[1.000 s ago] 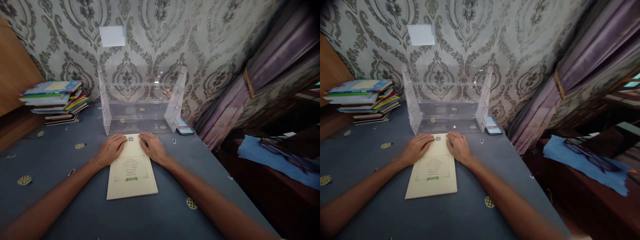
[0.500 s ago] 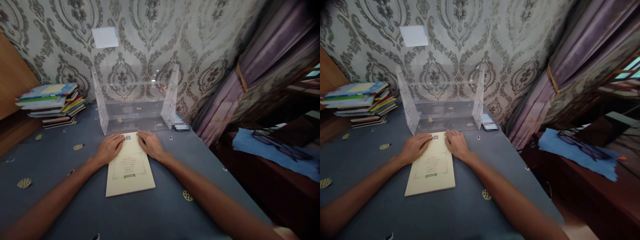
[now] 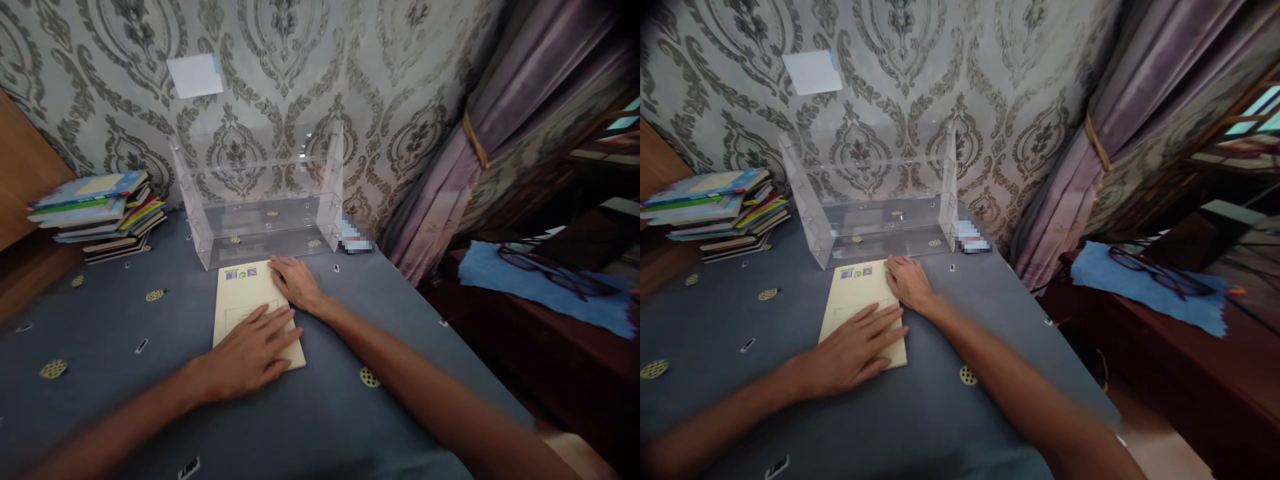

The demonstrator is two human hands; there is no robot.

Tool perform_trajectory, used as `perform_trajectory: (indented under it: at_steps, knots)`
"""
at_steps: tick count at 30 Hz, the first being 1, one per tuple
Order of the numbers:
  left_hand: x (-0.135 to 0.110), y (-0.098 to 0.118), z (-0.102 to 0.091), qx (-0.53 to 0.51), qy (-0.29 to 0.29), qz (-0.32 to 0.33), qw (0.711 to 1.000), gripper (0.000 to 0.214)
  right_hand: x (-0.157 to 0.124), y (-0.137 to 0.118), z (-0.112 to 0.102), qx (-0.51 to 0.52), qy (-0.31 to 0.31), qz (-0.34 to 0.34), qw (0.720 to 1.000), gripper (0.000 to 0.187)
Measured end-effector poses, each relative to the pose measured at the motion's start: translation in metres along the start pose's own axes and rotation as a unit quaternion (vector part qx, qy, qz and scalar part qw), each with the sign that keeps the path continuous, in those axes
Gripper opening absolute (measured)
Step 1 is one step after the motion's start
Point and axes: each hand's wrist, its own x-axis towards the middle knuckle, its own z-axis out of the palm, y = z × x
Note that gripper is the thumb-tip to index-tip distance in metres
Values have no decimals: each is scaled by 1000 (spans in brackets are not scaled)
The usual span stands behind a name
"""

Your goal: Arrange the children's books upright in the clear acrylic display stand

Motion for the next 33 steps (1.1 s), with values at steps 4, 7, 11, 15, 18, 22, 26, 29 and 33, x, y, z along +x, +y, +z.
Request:
perform_trajectory:
  at_steps: [4, 7, 11, 15, 18, 22, 26, 29, 33]
  knots:
    - [-3, 18, -2, -1, -28, 24, 999, 48, -1, -1, -1, -2, -4, 2, 1000, 29]
    - [-3, 19, -1, -5, -24, 20, 999, 46, -1, -1, 0, 0, -3, -1, 1000, 31]
    - [-4, 18, 0, -10, -15, 22, 1000, 44, -1, 0, 1, -3, -3, -8, 1000, 31]
    - [-9, 20, -9, -20, -11, 33, 999, 39, -4, -1, -2, -25, 10, -12, 1000, 25]
    - [-17, 24, -24, -47, 12, 41, 998, 24, -10, -3, -9, -38, 22, 6, 999, 21]
    - [-35, 21, -42, -88, 65, -3, 994, 29, -23, -9, -16, -16, 34, 35, 999, 23]
    - [-53, 3, -45, -42, 113, -72, 990, 40, -37, -18, -16, 37, 20, 45, 998, 25]
    - [-60, -14, -38, 18, 108, -122, 986, 27, -43, -26, -14, 84, 17, 25, 996, 25]
    - [-58, -31, -23, 87, 85, -124, 985, 41, -45, -31, -15, 134, 18, 0, 991, 26]
